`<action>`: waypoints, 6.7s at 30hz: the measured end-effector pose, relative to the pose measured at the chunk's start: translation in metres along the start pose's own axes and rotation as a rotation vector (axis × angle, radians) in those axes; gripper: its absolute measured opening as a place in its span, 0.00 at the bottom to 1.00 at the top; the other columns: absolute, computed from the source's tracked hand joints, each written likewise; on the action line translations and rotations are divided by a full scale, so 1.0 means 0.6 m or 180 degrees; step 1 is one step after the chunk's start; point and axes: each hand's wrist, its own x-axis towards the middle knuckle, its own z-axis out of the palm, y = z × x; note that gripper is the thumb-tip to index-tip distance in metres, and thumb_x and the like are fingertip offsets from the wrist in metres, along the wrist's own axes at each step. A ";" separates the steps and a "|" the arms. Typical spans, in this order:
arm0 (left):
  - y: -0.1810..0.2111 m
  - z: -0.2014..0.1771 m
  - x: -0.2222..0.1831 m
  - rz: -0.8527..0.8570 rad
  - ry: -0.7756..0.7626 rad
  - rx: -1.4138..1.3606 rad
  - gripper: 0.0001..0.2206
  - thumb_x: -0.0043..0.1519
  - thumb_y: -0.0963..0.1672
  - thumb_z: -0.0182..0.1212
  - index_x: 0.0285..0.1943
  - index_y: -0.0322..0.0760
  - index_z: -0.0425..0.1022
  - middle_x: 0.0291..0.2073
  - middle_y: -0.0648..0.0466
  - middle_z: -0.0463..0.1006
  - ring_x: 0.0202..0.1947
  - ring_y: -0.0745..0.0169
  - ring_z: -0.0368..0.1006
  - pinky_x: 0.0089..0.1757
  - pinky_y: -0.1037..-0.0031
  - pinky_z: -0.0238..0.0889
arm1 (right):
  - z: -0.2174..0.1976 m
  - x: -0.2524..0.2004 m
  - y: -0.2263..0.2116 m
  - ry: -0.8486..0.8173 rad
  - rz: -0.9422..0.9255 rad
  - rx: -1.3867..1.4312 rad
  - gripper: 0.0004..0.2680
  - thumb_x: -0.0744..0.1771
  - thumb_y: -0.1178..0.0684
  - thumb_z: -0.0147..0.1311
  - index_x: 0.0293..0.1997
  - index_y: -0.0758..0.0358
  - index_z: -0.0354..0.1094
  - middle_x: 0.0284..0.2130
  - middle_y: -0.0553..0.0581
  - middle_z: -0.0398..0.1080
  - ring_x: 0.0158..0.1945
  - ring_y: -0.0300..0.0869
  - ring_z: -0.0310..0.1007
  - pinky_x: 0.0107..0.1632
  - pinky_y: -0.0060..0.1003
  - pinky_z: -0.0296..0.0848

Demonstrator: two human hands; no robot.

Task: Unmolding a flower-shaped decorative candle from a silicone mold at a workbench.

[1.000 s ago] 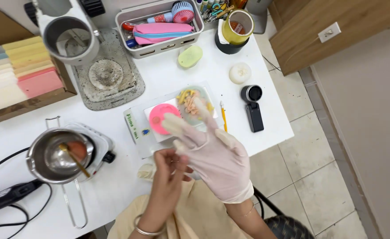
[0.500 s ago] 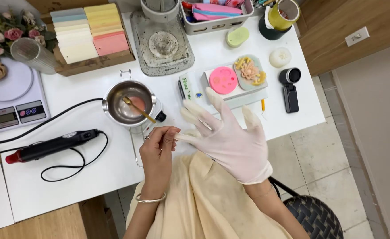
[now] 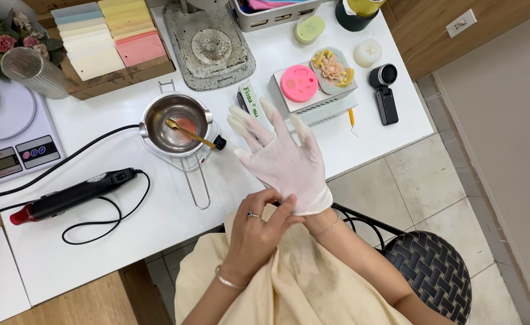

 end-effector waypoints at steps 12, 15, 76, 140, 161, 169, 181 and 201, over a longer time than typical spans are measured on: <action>0.010 0.018 -0.014 0.0218 -0.0100 -0.0313 0.07 0.61 0.39 0.68 0.42 0.32 0.73 0.41 0.50 0.75 0.35 0.53 0.74 0.35 0.66 0.69 | -0.027 0.027 -0.010 0.0104 0.0102 -0.0961 0.25 0.72 0.39 0.42 0.78 0.61 0.50 0.78 0.62 0.48 0.82 0.48 0.46 0.78 0.47 0.49; 0.019 0.022 -0.010 0.0554 -0.0380 -0.0410 0.07 0.62 0.39 0.66 0.42 0.32 0.72 0.42 0.49 0.75 0.35 0.54 0.75 0.36 0.67 0.70 | -0.056 0.020 -0.001 0.0677 0.0635 -0.0657 0.26 0.70 0.35 0.38 0.77 0.56 0.50 0.76 0.57 0.52 0.78 0.43 0.48 0.73 0.49 0.50; -0.028 0.063 0.071 -0.1778 -0.1883 0.0192 0.14 0.64 0.47 0.57 0.55 0.38 0.76 0.43 0.48 0.80 0.41 0.47 0.76 0.40 0.60 0.69 | -0.315 0.070 -0.249 0.0555 -0.2023 -0.8434 0.15 0.72 0.47 0.61 0.68 0.40 0.71 0.72 0.64 0.57 0.76 0.61 0.49 0.75 0.62 0.38; -0.009 0.260 0.299 -0.2605 0.0907 -0.3048 0.15 0.69 0.43 0.62 0.61 0.27 0.78 0.45 0.55 0.82 0.44 0.72 0.74 0.49 0.78 0.70 | -0.151 0.079 -0.408 0.1237 -0.0822 -0.1777 0.11 0.72 0.62 0.57 0.61 0.72 0.63 0.44 0.59 0.75 0.45 0.37 0.75 0.52 0.30 0.76; -0.006 0.219 0.284 -0.1869 0.0274 -0.1946 0.09 0.73 0.42 0.54 0.55 0.27 0.74 0.35 0.58 0.75 0.33 0.76 0.64 0.35 0.82 0.62 | -0.135 0.065 -0.402 0.1383 -0.0562 -0.2209 0.07 0.69 0.69 0.51 0.52 0.78 0.70 0.45 0.61 0.76 0.46 0.39 0.78 0.54 0.31 0.78; -0.010 0.219 0.286 -0.1943 0.0117 -0.2168 0.11 0.74 0.44 0.52 0.48 0.29 0.72 0.30 0.60 0.70 0.31 0.76 0.59 0.33 0.81 0.59 | -0.135 0.053 -0.410 0.1386 -0.0549 -0.2314 0.06 0.69 0.69 0.52 0.50 0.78 0.71 0.42 0.60 0.77 0.42 0.39 0.78 0.50 0.31 0.78; -0.006 0.219 0.300 -0.2205 0.0102 -0.2739 0.12 0.72 0.45 0.51 0.55 0.31 0.72 0.32 0.65 0.70 0.32 0.79 0.58 0.34 0.83 0.56 | -0.136 0.058 -0.401 0.1445 -0.0588 -0.2275 0.03 0.71 0.65 0.53 0.46 0.74 0.72 0.39 0.58 0.77 0.40 0.36 0.77 0.48 0.29 0.77; -0.061 0.253 0.280 -0.2174 0.0422 -0.2490 0.15 0.74 0.48 0.51 0.43 0.32 0.73 0.27 0.65 0.64 0.30 0.79 0.54 0.32 0.82 0.53 | -0.179 0.073 -0.365 0.1319 -0.0054 -0.1655 0.08 0.70 0.60 0.51 0.52 0.77 0.70 0.45 0.63 0.76 0.46 0.41 0.78 0.53 0.35 0.78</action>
